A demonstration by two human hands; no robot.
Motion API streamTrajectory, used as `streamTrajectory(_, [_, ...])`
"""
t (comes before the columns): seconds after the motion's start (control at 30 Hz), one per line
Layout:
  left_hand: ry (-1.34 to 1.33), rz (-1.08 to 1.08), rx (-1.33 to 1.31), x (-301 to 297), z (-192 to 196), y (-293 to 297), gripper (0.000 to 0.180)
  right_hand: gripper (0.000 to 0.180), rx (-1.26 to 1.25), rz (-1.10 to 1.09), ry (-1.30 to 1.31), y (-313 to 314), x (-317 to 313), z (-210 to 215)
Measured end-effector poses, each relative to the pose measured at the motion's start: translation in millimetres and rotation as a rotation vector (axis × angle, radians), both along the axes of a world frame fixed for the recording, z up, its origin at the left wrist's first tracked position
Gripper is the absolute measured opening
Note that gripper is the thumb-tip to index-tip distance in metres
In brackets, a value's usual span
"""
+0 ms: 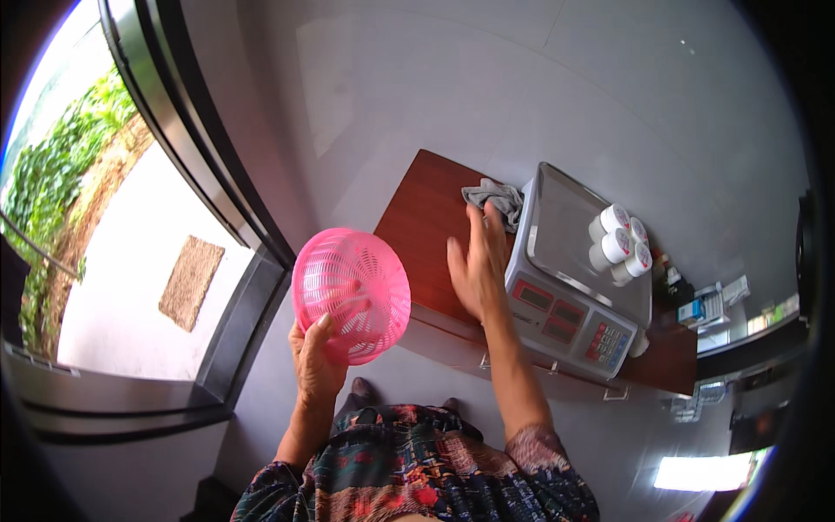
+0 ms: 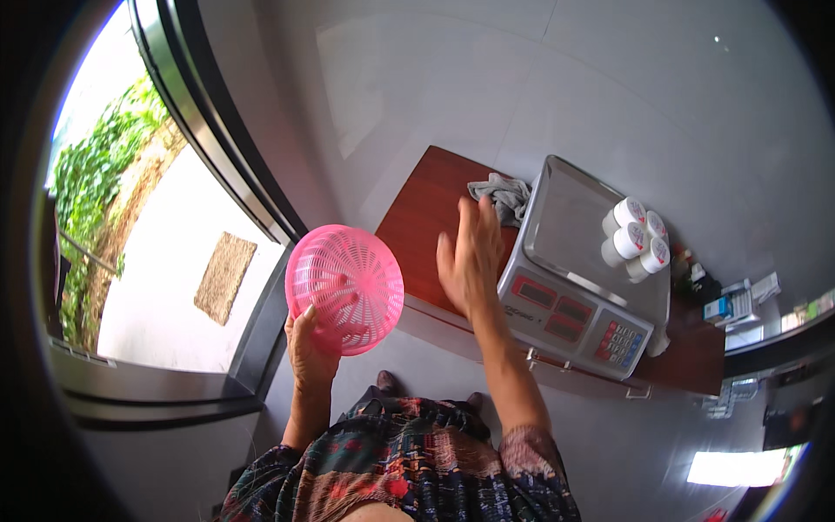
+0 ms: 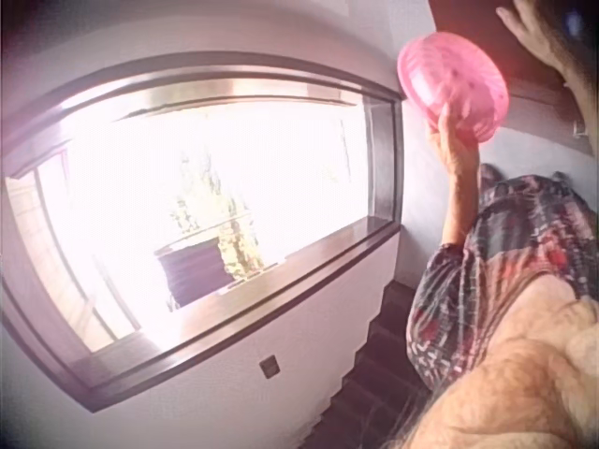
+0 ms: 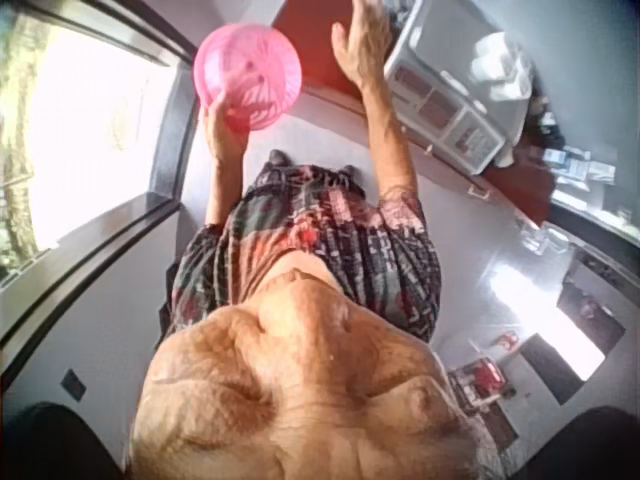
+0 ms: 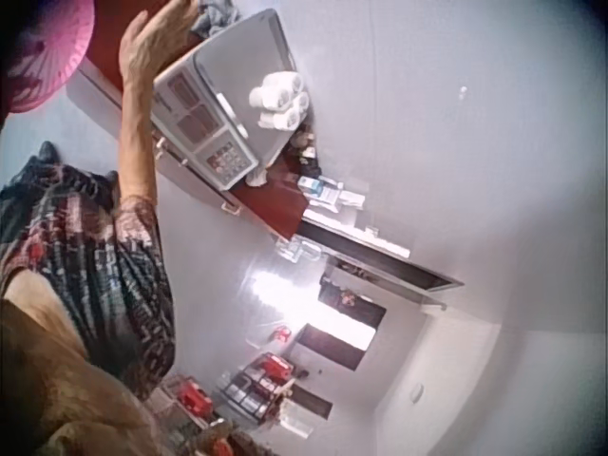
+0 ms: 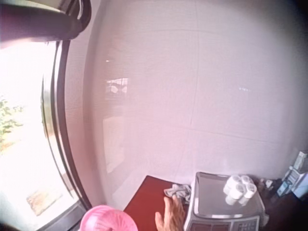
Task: The person wipes several small white plastic containers with a white cloth, then wipes a pink plastic basket. Finally, the person wipes the wall and the door frame with a grey cloth.
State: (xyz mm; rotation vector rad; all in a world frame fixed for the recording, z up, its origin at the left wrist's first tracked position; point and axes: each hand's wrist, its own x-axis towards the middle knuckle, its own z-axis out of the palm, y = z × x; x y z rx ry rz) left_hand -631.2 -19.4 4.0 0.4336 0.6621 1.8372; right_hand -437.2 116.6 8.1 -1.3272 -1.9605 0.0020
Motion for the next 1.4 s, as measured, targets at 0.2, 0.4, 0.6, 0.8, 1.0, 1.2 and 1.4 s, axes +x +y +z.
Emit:
streamTrajectory(0.2, [0.016,-0.076,0.011,-45.6,-5.6,17.1,0.026,0.067,-0.404,-0.733,-0.253,134.6,-3.6,-51.2])
streamTrajectory(0.4, [0.091,-0.115,0.025,-70.5,-18.1,33.7,0.043,0.033,-0.108,-0.499,-0.230,109.8,-22.5,-76.4])
streamTrajectory(0.6, [0.079,-0.175,0.059,-60.4,-7.4,55.5,0.043,0.039,0.215,-0.295,-0.259,11.9,-48.8,-56.4])
streamTrajectory(0.8, [0.188,-0.225,0.021,-38.3,-15.9,64.0,0.041,0.030,-0.063,-0.042,0.317,-9.1,-19.3,-69.3])
streamTrajectory(1.0, [0.360,-0.253,0.119,-14.5,-15.5,60.5,0.050,0.030,0.298,0.285,0.469,-64.4,-62.6,43.6])
streamTrajectory(1.2, [0.657,-0.293,0.248,-9.3,-36.6,50.5,0.049,0.048,0.219,0.339,-0.051,-70.9,-82.3,48.1])
streamTrajectory(1.4, [0.616,-0.446,0.193,4.0,-20.9,42.3,0.037,0.048,0.102,0.203,0.015,-41.9,-62.2,67.4])
